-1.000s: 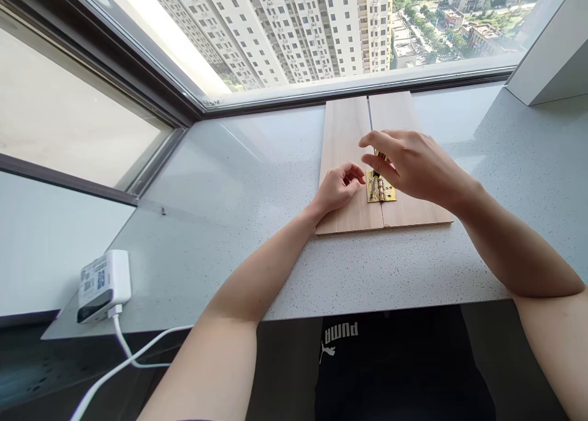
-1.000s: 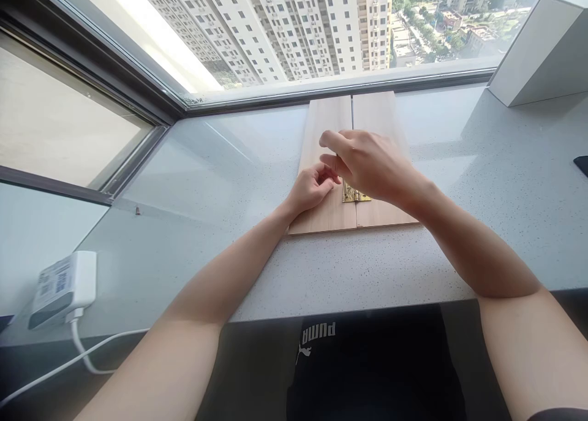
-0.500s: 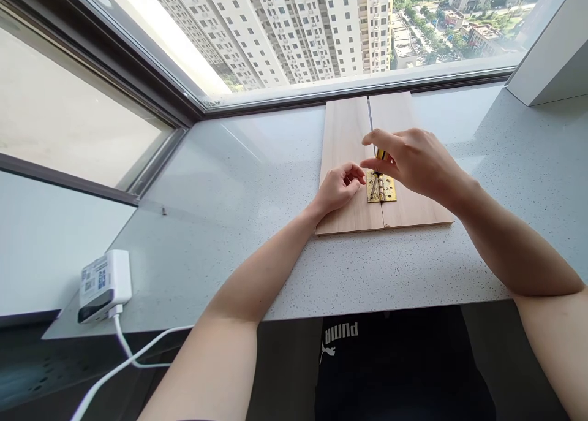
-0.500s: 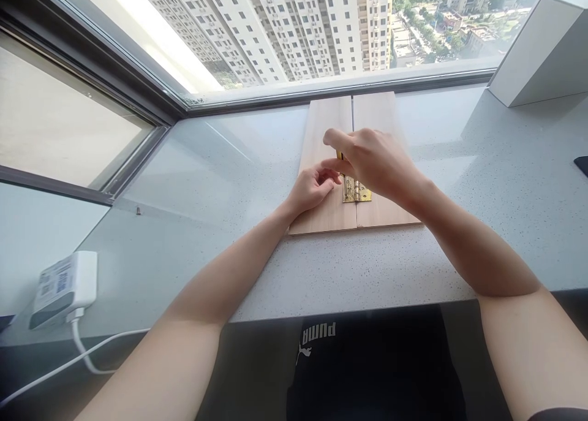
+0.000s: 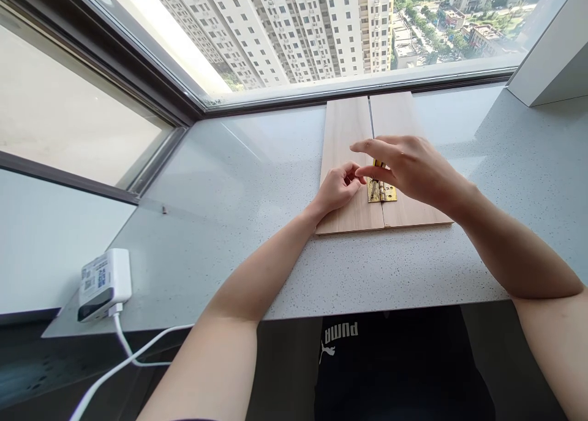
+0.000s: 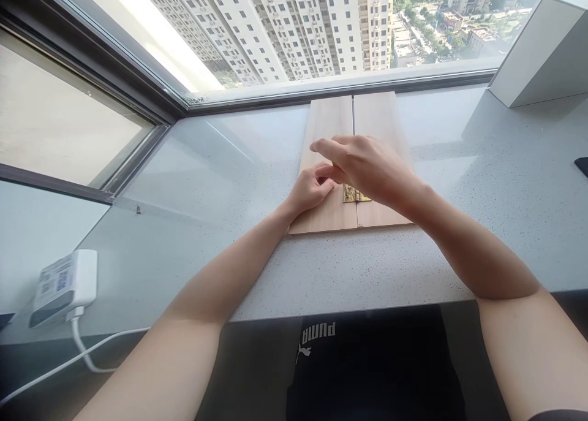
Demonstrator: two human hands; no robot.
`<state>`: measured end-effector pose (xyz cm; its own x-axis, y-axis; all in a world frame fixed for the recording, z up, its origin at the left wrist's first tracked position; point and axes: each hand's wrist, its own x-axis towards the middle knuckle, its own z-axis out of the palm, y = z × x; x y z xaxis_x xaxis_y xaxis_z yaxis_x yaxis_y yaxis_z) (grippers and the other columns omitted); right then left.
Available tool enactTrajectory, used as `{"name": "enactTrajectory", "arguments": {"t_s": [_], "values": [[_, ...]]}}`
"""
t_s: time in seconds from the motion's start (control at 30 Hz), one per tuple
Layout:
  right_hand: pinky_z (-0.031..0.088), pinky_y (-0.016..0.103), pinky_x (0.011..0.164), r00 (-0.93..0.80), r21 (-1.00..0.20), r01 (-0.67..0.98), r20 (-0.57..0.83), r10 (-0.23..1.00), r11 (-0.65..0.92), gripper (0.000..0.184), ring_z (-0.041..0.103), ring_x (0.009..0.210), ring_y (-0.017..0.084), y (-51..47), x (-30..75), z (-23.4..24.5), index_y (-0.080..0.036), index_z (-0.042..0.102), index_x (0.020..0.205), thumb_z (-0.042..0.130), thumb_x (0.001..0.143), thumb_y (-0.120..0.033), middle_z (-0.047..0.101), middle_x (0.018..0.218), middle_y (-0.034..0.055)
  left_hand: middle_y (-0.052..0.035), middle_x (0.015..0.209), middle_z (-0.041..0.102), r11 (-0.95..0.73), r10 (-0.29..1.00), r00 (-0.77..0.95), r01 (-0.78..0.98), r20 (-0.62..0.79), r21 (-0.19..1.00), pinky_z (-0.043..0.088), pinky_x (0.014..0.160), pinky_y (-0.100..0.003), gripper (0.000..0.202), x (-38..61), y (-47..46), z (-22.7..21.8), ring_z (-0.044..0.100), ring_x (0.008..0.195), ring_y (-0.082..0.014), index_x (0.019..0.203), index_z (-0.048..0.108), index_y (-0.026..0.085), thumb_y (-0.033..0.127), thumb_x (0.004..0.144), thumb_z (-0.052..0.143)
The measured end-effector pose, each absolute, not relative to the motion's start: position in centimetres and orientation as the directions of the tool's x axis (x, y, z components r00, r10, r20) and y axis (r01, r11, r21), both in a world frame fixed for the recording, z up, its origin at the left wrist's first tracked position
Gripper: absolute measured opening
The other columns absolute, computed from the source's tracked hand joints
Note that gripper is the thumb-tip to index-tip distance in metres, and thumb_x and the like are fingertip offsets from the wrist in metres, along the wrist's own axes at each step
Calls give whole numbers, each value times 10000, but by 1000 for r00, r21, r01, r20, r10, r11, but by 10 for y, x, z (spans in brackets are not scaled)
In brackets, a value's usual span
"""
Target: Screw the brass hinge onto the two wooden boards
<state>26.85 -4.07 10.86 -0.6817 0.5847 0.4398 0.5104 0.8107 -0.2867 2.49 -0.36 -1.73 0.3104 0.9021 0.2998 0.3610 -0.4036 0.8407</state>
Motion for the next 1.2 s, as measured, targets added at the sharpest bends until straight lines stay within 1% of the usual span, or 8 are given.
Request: {"name": "enactTrajectory", "arguments": {"t_s": [0.1,0.27,0.43,0.6,0.7,0.9,1.07,1.2], "values": [[355,356,668,-641,-262,587,427,638,766,260,536,756,179,-44,268,111,-142,733,1330,541,1226,-282,824,1084,123,-66,960,851,-396,903,315,345,293,851,609,801,-364,129,25,-3,-18,786,875,-218,1000,747,211,221,880,698],[472,366,785,-678,-389,496,385,626,777,423,666,946,225,-47,271,110,-110,601,1528,433,1140,-94,819,1311,196,-48,934,839,-386,907,313,341,283,857,603,775,-339,99,26,-5,-15,776,869,-209,993,709,224,224,895,721],[436,330,707,-727,-376,475,342,595,796,534,626,777,184,-45,271,108,-83,498,1752,470,1224,-162,811,1027,84,-53,935,837,-398,900,318,324,298,858,607,783,-362,113,26,-4,-17,781,860,-218,980,714,227,225,868,704],[434,358,687,-644,-319,594,362,674,739,299,658,763,212,-37,270,110,-190,742,1435,634,1227,-375,825,971,78,-58,958,855,-393,906,304,350,294,850,606,783,-376,188,24,-2,-20,779,859,-220,1031,770,224,233,857,698],[441,405,688,-600,-266,660,375,706,702,253,631,770,267,-36,272,112,-263,764,1309,607,1216,-438,810,936,85,-55,951,854,-393,905,312,353,289,849,609,782,-374,202,24,-2,-20,775,854,-217,1042,775,225,231,858,694],[547,409,895,-691,-415,440,410,595,796,386,718,1184,284,-39,273,106,-130,667,1497,410,1216,-199,799,1389,213,-56,931,838,-393,904,309,330,295,858,602,763,-350,128,26,-3,-17,777,856,-215,976,714,226,217,849,703],[495,320,768,-744,-405,351,427,514,845,579,695,892,176,-37,271,100,-124,496,1826,497,1253,-208,842,1158,105,-47,879,817,-402,903,311,362,297,841,577,721,-353,106,27,-6,-13,714,762,-197,958,727,223,207,855,709],[434,338,703,-660,-294,523,454,599,800,404,638,759,175,-34,273,103,-151,757,1576,671,1224,-330,824,975,68,-54,932,842,-395,904,315,351,290,849,605,766,-367,174,26,-5,-14,760,830,-214,1022,761,222,218,860,697]]}}
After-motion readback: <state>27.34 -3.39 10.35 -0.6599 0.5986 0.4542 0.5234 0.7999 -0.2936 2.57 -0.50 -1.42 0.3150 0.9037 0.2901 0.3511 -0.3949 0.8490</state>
